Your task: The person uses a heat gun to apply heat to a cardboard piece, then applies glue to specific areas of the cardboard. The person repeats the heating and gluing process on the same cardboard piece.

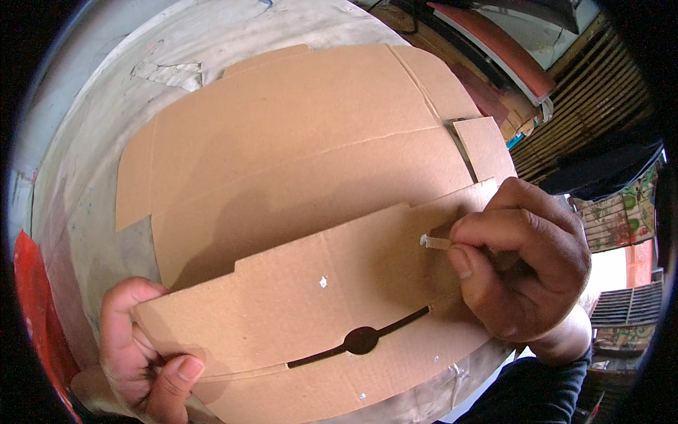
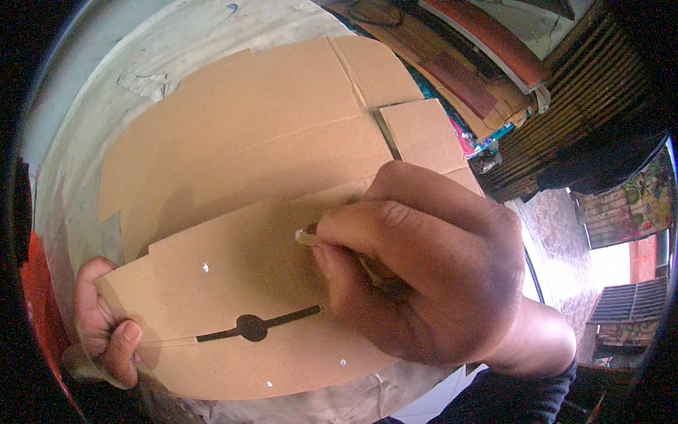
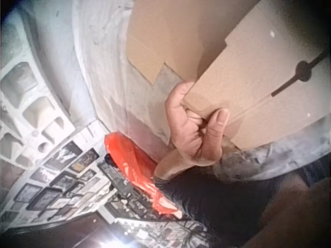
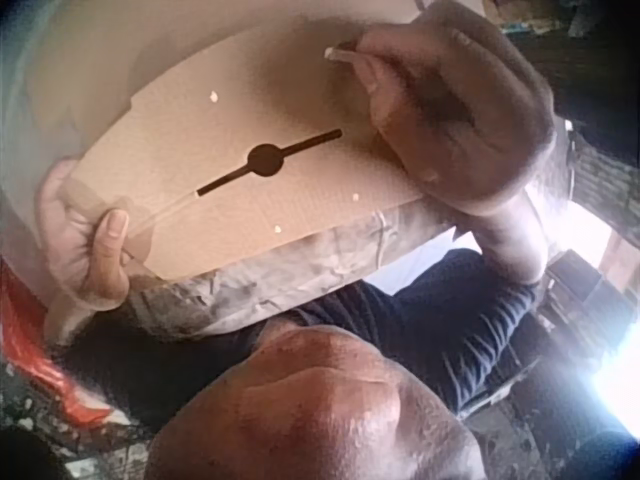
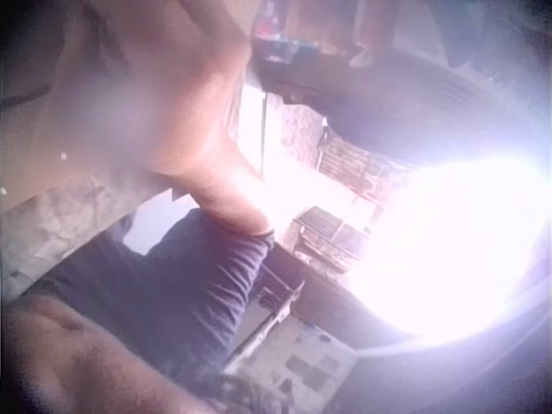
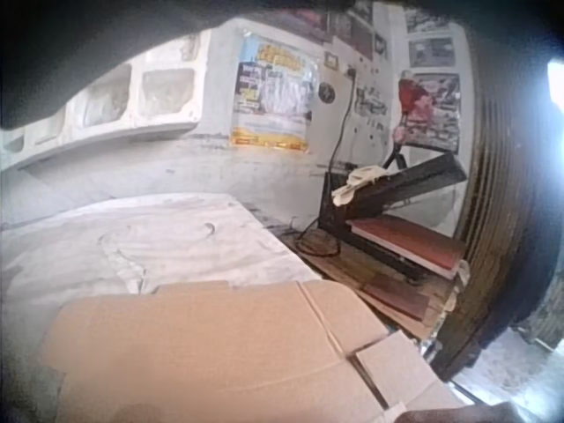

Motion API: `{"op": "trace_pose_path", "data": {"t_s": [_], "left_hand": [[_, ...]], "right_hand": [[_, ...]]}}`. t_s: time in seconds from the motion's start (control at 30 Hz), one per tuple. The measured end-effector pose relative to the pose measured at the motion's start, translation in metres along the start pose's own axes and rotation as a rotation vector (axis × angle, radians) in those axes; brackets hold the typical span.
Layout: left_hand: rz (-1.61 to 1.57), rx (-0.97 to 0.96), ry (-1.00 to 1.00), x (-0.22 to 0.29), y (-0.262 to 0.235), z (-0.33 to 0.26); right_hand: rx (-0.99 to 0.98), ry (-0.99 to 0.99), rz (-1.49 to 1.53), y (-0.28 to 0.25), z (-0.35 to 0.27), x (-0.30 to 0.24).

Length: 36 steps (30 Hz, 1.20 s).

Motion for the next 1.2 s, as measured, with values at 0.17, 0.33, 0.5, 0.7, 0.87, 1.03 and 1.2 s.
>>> {"op": "trace_pose_path", "data": {"t_s": [0.17, 0.33, 0.5, 0.7, 0.87, 1.03, 1.2], "left_hand": [[-0.034, -0.074, -0.107, -0.0069, 0.0003, -0.0034], [-0.015, -0.122, -0.081, -0.0081, -0.0001, -0.0040], [0.030, -0.179, -0.074, -0.0067, 0.0013, -0.0034], [0.008, -0.133, -0.078, -0.0048, 0.0013, -0.0026], [-0.008, -0.111, -0.095, -0.0035, 0.0027, -0.0042], [-0.034, -0.157, -0.083, -0.0068, 0.0026, -0.0027], [-0.081, -0.132, -0.113, -0.0092, 0.0009, -0.0074]], "right_hand": [[-0.004, 0.042, 0.004, 0.0017, 0.0002, 0.0022], [-0.002, 0.024, -0.001, 0.0043, -0.0001, 0.0018], [-0.036, 0.051, -0.025, 0.0048, -0.0014, 0.0014], [-0.015, 0.046, -0.001, 0.0055, -0.0001, 0.0015], [-0.016, 0.057, -0.029, 0.0040, -0.0005, 0.0005], [-0.017, 0.056, -0.036, 0.0046, -0.0006, -0.0002], [-0.022, 0.018, -0.029, 0.0043, -0.0005, -0.0011]]}}
Point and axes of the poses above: each hand's wrist, its own z-axis towards the middle knuckle, its own y-axis out of the palm, x = y × z, the point moved 7 cm from there along z, towards the middle knuckle, and after that the axes turned 6 degrees about y, right-handed, at the moved point
